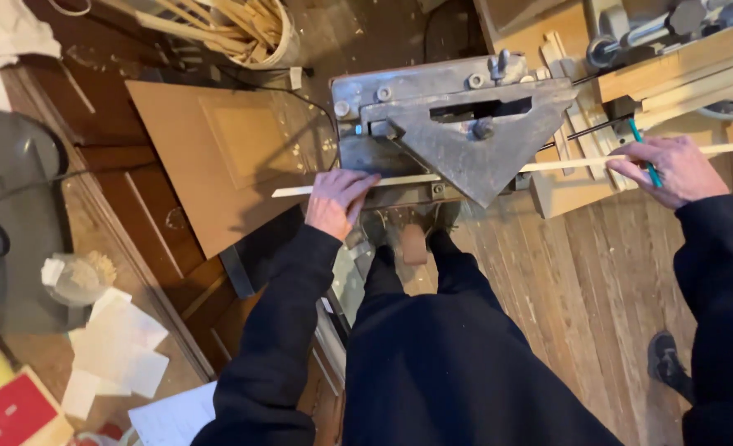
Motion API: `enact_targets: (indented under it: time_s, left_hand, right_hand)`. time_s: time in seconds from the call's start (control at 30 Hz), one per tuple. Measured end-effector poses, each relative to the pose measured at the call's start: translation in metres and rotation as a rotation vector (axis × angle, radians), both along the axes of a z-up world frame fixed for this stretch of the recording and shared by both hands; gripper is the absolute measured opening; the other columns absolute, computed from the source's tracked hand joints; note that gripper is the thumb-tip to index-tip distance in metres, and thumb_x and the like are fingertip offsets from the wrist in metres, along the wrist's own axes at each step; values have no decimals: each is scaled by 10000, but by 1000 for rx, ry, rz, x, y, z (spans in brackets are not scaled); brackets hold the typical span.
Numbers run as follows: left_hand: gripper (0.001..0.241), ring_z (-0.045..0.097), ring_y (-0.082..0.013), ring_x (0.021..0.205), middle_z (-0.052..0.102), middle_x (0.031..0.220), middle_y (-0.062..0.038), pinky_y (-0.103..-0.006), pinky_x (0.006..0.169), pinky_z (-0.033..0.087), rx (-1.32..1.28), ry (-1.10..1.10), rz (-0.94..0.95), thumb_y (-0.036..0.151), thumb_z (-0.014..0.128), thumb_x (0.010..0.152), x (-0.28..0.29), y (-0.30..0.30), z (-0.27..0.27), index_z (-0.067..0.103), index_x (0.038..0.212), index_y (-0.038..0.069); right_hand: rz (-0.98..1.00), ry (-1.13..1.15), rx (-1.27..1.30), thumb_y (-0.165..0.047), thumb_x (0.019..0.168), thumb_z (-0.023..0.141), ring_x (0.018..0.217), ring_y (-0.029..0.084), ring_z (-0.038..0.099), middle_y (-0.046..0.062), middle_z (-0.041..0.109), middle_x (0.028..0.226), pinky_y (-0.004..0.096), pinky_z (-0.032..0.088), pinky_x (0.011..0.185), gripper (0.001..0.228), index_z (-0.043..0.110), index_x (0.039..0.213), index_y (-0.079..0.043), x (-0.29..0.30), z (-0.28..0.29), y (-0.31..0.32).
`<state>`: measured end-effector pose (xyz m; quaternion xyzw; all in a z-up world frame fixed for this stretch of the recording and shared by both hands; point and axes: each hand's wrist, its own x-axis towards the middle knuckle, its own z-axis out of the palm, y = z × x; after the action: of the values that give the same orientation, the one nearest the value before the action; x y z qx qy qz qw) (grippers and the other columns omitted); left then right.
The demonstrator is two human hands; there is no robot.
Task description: Measuring, marking, and cutting wooden molding strips using a miter saw and a manual frame joiner/cutter.
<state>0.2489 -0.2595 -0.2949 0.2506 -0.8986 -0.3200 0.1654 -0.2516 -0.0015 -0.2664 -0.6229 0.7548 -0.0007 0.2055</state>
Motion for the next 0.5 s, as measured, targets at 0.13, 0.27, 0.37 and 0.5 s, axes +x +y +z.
enact_targets:
  time_s: [0.13,0.27,0.37,0.5]
  left_hand:
    - [353,611,-278,1075,665,1155,-53,-419,934,442,-24,40,-47,107,701,902,-25,-8,-5,702,1254,115]
    - [342,589,-297,1066,634,1136,-86,-421,922,439,-62,-12,-98,180,745,897,-38,-19,-3,702,1228,102]
    - [411,576,-298,1075,624,1136,-82,-425,919,436,-14,-17,-99,239,771,895,-41,-16,-4,695,1265,77]
    - [431,564,-293,1063,616,1147,-86,-415,915,442,44,2,-154,251,768,884,-35,-4,-28,697,1270,74]
  right_hand:
    - [-30,-43,28,-418,1015,626,778,325,682,149,714,873,421,544,750,369,758,1041,-74,-18,-5,4]
    - [-70,0,140,-484,1040,585,815,327,703,162,737,922,435,565,792,466,773,1088,-61,-43,-27,-1]
    - [-36,30,161,-544,1071,546,820,302,717,142,745,943,409,586,822,528,759,1045,-61,-50,-43,12]
    - [17,56,136,-564,1059,541,880,308,719,138,745,959,415,585,887,538,763,1050,-74,-50,-50,10]
